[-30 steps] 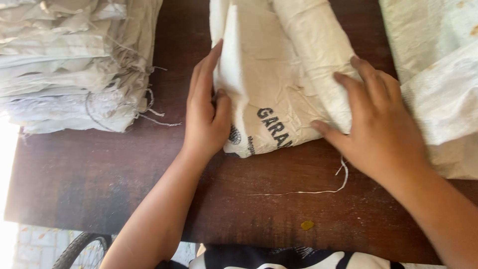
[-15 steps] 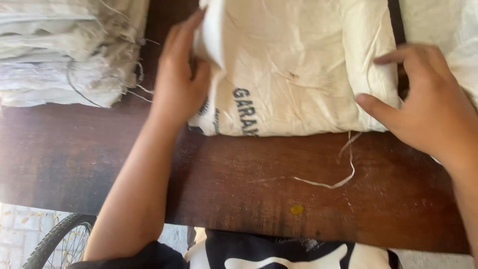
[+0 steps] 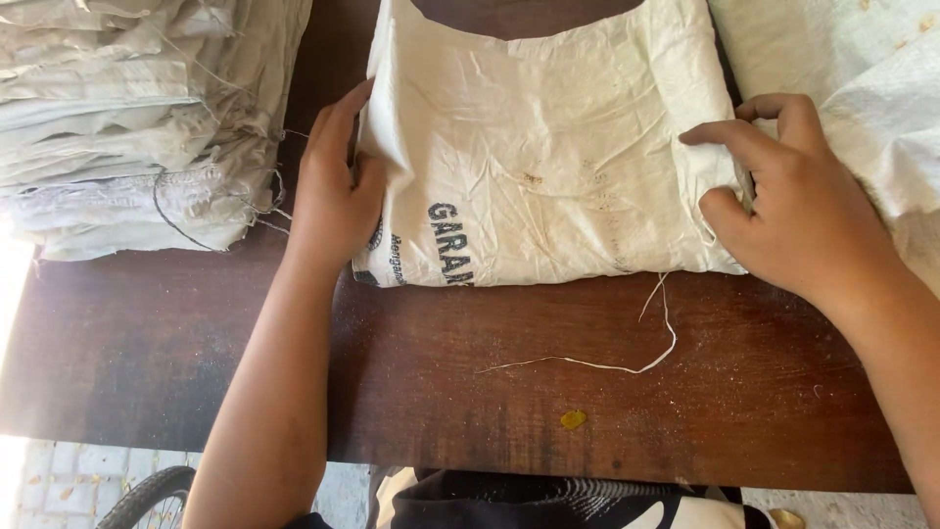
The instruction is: Manually sort and stack empty salt/industrial sacks on a wooden table.
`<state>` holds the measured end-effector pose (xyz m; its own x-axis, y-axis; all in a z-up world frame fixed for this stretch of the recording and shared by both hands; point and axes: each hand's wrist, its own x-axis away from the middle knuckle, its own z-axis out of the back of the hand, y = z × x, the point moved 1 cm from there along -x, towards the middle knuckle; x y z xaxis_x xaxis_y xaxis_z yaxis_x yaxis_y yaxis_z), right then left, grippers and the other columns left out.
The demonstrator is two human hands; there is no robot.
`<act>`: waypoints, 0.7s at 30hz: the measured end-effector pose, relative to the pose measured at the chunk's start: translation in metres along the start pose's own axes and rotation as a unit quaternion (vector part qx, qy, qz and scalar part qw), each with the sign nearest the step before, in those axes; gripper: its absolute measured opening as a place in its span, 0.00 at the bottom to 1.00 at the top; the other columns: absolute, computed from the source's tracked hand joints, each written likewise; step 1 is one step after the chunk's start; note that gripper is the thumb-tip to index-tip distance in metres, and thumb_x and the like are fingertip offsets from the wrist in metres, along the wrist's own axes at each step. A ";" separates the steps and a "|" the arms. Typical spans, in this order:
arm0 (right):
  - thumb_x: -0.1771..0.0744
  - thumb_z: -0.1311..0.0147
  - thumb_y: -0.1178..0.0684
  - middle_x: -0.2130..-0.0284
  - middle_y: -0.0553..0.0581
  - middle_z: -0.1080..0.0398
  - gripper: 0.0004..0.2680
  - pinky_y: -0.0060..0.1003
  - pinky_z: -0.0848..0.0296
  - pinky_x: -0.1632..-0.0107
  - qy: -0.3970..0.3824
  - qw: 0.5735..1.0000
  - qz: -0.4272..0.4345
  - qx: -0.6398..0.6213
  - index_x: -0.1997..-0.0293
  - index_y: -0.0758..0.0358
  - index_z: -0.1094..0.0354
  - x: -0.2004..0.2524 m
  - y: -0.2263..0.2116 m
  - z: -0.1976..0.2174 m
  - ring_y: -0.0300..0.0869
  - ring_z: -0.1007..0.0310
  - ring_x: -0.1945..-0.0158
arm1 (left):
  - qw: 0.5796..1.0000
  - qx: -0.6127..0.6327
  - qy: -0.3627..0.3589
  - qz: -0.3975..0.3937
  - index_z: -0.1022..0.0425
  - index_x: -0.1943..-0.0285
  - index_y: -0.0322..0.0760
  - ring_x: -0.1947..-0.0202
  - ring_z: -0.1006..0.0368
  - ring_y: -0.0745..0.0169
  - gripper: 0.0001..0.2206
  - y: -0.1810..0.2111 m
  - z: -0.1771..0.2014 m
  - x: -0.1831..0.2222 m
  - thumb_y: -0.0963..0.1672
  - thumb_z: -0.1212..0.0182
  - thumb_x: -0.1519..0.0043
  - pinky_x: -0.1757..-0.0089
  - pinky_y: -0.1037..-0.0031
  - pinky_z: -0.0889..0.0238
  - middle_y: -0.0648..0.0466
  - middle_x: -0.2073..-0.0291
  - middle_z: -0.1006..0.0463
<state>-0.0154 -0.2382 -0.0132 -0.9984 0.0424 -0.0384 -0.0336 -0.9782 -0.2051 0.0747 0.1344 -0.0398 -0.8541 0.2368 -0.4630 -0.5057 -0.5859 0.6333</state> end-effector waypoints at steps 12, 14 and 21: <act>0.35 0.37 0.53 0.48 0.67 0.34 0.21 0.42 0.22 0.51 0.098 0.977 0.156 -0.108 0.36 0.66 0.37 -0.006 0.039 -0.025 0.51 0.25 0.51 | 0.997 -0.070 0.012 0.000 0.31 0.30 0.30 0.50 0.26 0.45 0.25 -0.013 0.014 0.004 0.33 0.47 0.39 0.53 0.65 0.31 0.40 0.45 0.25; 0.35 0.40 0.56 0.48 0.69 0.34 0.21 0.41 0.22 0.54 0.082 0.976 0.146 -0.136 0.34 0.66 0.38 -0.006 0.033 -0.019 0.51 0.25 0.54 | 0.996 -0.093 0.009 -0.012 0.32 0.29 0.29 0.49 0.26 0.45 0.24 -0.021 0.012 0.007 0.33 0.47 0.38 0.52 0.64 0.30 0.40 0.44 0.26; 0.33 0.39 0.53 0.45 0.72 0.32 0.20 0.48 0.22 0.59 0.067 0.991 0.106 -0.038 0.33 0.62 0.33 -0.002 0.030 -0.016 0.57 0.24 0.60 | 0.999 -0.038 0.017 -0.011 0.28 0.36 0.28 0.43 0.22 0.44 0.16 -0.041 0.010 0.007 0.35 0.48 0.33 0.45 0.60 0.29 0.41 0.45 0.22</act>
<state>-0.0140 -0.2646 -0.0355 -0.9674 -0.1315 -0.2166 0.1854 -0.9500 -0.2512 0.0886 0.1675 -0.0627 -0.8378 0.2243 -0.4978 -0.5124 -0.6378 0.5750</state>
